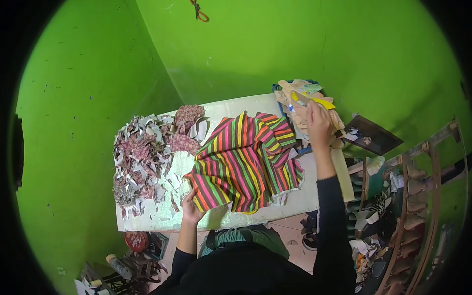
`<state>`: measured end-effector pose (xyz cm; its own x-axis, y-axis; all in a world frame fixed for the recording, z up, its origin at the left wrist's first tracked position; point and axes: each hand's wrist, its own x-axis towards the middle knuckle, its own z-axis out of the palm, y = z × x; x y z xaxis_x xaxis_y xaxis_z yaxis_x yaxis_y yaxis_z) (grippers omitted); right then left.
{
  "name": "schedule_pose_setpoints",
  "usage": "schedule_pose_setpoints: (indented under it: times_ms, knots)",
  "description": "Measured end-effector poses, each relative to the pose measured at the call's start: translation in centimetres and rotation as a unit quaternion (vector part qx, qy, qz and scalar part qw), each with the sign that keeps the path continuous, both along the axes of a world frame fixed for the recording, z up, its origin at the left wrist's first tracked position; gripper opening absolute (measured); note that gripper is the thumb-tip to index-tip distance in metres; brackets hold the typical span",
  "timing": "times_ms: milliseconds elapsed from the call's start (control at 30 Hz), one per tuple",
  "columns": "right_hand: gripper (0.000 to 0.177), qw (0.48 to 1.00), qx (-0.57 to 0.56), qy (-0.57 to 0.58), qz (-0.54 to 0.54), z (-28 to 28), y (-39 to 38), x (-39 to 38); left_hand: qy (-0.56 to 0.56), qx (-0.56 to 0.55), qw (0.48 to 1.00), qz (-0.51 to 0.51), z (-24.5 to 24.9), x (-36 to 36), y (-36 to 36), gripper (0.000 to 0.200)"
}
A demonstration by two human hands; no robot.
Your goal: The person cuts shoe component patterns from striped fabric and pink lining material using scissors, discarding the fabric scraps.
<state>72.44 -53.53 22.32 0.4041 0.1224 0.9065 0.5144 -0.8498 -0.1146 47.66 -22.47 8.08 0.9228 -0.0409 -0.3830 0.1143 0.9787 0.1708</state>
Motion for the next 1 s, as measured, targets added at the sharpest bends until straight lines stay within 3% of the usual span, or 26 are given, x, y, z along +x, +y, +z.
schedule_pose_setpoints:
  times_ms: [67, 133, 167, 300, 467, 633, 700, 733, 767, 833, 900, 933, 967, 1000]
  knots:
    - [0.009, 0.999, 0.001, 0.019, 0.026, -0.2, 3.5, -4.0, 0.001, 0.035, 0.999, -0.009, 0.6, 0.6, -0.3, 0.036]
    - [0.008, 0.984, -0.012, 0.092, 0.154, 0.4, 7.6, -9.4, 0.002, 0.051, 0.999, 0.001, 1.1, 1.1, -0.9, 0.036]
    - [0.011, 0.947, -0.030, 0.029, 0.319, -1.6, 11.1, -12.8, -0.002, 0.051, 0.999, 0.010, 1.1, 1.1, -1.0, 0.035]
    - [0.028, 0.907, -0.079, 0.150, 0.385, -6.2, 16.1, -19.4, -0.038, 0.037, 0.999, 0.010, 1.5, -0.4, -1.4, 0.038]
    - [0.038, 0.882, -0.073, 0.248, 0.393, -8.8, 17.0, -22.4, -0.059, -0.048, 0.997, 0.012, 1.4, -2.2, -0.9, 0.051]
    - [0.040, 0.871, -0.045, 0.317, 0.373, -9.6, 16.9, -23.5, -0.065, -0.038, 0.994, 0.082, 3.3, -3.1, -1.7, 0.040]
    - [0.036, 0.809, 0.025, 0.426, 0.404, -9.4, 17.0, -23.5, -0.020, 0.204, 0.978, 0.045, 2.8, -3.6, -1.6, 0.043]
    - [0.039, 0.786, 0.023, 0.438, 0.436, -8.9, 16.6, -23.0, -0.018, 0.128, 0.991, 0.039, 3.0, -3.7, -1.3, 0.055]
    - [0.039, 0.785, 0.025, 0.439, 0.436, -8.4, 16.2, -22.6, -0.017, 0.128, 0.991, 0.038, 3.2, -3.6, -1.2, 0.055]
    - [0.046, 0.896, 0.122, 0.338, 0.259, -7.8, 15.6, -21.9, -0.080, 0.143, 0.985, 0.048, 3.7, -3.3, -1.1, 0.056]
    - [0.049, 0.843, 0.246, 0.431, 0.204, -8.1, 15.5, -21.1, -0.071, 0.132, 0.988, 0.043, 4.2, -3.6, -0.8, 0.057]
    - [0.041, 0.818, 0.306, 0.435, 0.217, -9.7, 15.9, -20.4, -0.079, 0.144, 0.986, 0.029, 4.4, -3.6, -0.6, 0.057]
    - [0.041, 0.818, 0.307, 0.436, 0.214, -11.0, 15.4, -20.2, -0.087, 0.156, 0.984, 0.015, 4.5, -3.7, -0.4, 0.057]
    - [0.035, 0.683, 0.360, 0.570, 0.280, -10.6, 15.3, -19.9, -0.087, 0.155, 0.984, 0.012, 4.5, -3.8, -0.3, 0.057]
